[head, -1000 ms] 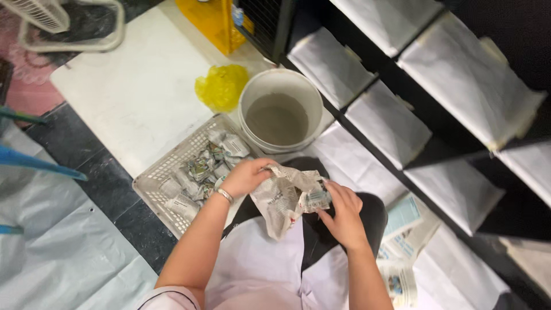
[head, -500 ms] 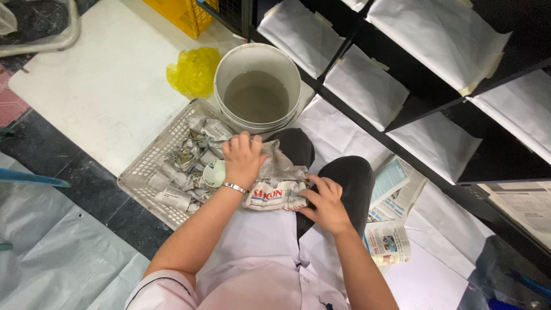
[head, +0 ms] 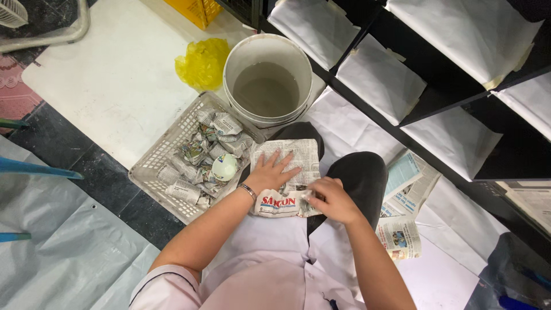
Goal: The person sits on the floor and wraps small ceramic items, such as cups and bowls, in newspaper. They pick each item from a basket, wrap it in a sheet of newspaper, and place the wrapped bundle onto a nearby shelf.
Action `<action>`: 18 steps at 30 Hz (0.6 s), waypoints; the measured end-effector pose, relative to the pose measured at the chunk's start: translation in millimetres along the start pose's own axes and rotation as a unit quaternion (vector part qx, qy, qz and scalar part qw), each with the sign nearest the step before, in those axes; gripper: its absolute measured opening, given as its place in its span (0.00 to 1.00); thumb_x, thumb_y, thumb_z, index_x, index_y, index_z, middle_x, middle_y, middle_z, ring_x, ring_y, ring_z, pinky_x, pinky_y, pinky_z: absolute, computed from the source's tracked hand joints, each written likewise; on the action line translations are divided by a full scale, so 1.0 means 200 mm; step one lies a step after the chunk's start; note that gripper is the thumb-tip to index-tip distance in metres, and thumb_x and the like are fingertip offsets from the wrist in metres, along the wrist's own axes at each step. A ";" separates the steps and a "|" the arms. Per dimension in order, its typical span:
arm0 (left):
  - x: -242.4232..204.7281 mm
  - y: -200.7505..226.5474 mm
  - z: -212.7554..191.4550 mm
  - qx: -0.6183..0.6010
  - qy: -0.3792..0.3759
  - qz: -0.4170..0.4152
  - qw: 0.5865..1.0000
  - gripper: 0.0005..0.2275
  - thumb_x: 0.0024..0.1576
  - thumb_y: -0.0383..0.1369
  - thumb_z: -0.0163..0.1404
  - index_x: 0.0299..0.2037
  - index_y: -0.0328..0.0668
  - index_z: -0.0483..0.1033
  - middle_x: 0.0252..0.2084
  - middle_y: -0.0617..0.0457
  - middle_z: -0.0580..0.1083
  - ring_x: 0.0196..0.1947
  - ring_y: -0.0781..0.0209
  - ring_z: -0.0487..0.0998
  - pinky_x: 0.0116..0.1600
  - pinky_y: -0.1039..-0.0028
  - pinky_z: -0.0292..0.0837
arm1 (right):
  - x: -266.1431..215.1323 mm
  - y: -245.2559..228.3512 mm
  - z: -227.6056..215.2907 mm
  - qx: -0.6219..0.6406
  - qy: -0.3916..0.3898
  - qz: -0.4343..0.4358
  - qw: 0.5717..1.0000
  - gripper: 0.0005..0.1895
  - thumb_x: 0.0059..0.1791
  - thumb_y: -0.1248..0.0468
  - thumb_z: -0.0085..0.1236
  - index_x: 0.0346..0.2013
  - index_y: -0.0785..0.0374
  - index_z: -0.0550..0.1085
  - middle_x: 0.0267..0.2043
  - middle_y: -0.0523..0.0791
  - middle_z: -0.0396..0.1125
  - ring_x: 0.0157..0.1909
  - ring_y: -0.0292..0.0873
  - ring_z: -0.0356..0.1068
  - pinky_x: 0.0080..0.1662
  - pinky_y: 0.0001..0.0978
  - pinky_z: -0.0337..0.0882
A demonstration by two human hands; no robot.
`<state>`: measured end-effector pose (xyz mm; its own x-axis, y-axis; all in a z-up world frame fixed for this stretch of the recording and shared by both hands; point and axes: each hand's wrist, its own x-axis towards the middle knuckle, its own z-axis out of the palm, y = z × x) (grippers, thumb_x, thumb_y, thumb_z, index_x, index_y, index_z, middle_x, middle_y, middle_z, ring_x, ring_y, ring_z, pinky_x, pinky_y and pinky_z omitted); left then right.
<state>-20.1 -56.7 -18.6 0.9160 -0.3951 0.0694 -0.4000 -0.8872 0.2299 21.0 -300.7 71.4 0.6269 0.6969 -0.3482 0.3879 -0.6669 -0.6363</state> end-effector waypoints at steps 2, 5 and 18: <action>-0.03 0.00 -0.08 -0.057 -0.129 -0.041 0.989 0.46 0.41 0.57 0.63 0.72 0.72 0.53 0.78 0.48 0.44 0.75 0.33 0.42 0.69 0.33 0.39 | -0.03 -0.03 -0.03 -0.007 0.054 -0.155 0.986 0.10 0.45 0.54 0.62 0.36 0.54 0.79 0.56 0.46 0.71 0.58 0.49 0.66 0.59 0.44 0.57; -0.05 0.01 -0.18 -0.100 -0.166 -0.042 0.980 0.51 0.37 0.61 0.64 0.73 0.68 0.52 0.78 0.47 0.43 0.76 0.32 0.42 0.71 0.34 0.40 | -0.10 -0.08 -0.04 -0.035 0.045 -0.282 0.958 0.12 0.41 0.54 0.66 0.33 0.54 0.77 0.64 0.47 0.67 0.67 0.53 0.61 0.61 0.50 0.54; -0.07 -0.01 -0.22 -0.111 -0.134 0.000 0.985 0.48 0.39 0.63 0.60 0.72 0.67 0.55 0.78 0.46 0.42 0.76 0.35 0.42 0.73 0.38 0.39 | -0.16 -0.01 -0.09 -0.136 0.015 -0.206 0.969 0.29 0.39 0.51 0.70 0.55 0.45 0.78 0.59 0.45 0.64 0.58 0.49 0.61 0.58 0.48 0.56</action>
<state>-30.0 -38.5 22.6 0.8635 -0.4700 -0.1830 -0.3559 -0.8249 0.4392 12.4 -326.4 95.8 0.3990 0.9133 -0.0814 0.7702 -0.3820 -0.5107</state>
